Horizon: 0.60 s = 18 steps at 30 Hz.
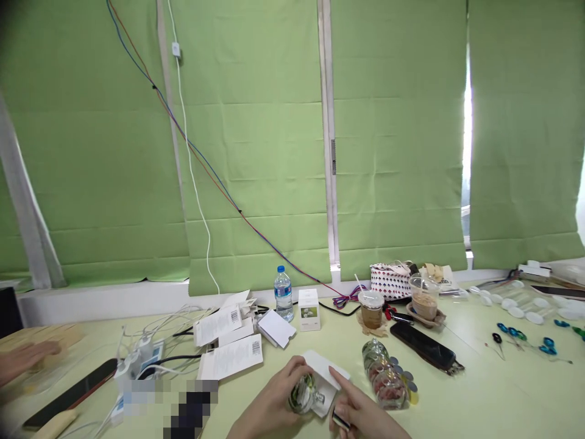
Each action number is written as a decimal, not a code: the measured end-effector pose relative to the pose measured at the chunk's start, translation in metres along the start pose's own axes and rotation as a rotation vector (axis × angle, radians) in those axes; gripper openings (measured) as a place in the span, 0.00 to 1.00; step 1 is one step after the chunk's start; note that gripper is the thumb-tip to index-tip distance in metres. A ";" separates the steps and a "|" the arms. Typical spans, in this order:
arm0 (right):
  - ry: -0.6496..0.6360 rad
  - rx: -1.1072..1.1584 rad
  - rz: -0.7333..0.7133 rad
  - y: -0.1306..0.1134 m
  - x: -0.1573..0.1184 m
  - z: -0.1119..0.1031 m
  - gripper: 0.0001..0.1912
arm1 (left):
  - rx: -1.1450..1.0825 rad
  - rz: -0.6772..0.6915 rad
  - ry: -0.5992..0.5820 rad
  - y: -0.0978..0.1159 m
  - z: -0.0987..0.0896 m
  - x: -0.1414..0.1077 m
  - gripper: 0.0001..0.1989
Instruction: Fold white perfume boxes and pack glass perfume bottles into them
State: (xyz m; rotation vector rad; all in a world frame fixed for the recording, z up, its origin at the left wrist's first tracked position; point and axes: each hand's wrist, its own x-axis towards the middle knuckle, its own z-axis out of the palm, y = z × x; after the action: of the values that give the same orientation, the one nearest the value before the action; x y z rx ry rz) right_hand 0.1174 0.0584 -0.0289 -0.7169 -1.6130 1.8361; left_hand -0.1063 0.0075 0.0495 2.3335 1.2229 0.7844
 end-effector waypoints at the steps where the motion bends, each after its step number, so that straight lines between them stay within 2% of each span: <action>1: 0.010 0.034 -0.040 0.003 -0.006 -0.002 0.52 | -0.044 -0.033 0.020 -0.001 0.002 0.000 0.33; 4: 0.076 0.041 -0.181 0.007 -0.025 -0.007 0.43 | -0.218 -0.156 0.053 -0.002 0.016 0.001 0.34; 7: 0.227 -0.120 -0.231 0.000 -0.047 -0.015 0.33 | -0.287 -0.199 0.018 0.005 0.040 0.009 0.31; 10: 0.388 -0.386 -0.206 -0.011 -0.067 -0.023 0.23 | -0.068 -0.109 -0.069 0.021 0.061 0.026 0.24; 12: 0.434 -0.569 -0.235 -0.014 -0.077 -0.026 0.18 | 0.164 -0.067 -0.152 0.033 0.069 0.039 0.20; 15: 0.446 -0.798 -0.296 -0.010 -0.087 -0.029 0.15 | 0.455 0.000 -0.258 0.051 0.075 0.055 0.27; 18: 0.482 -0.937 -0.265 0.002 -0.090 -0.033 0.14 | 0.609 0.137 -0.307 0.065 0.076 0.064 0.33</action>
State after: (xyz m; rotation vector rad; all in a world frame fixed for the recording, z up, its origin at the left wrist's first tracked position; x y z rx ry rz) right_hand 0.2026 0.0142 -0.0337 -1.1436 -2.0460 0.5720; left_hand 0.0120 0.0199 0.0471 2.8994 1.2987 0.0652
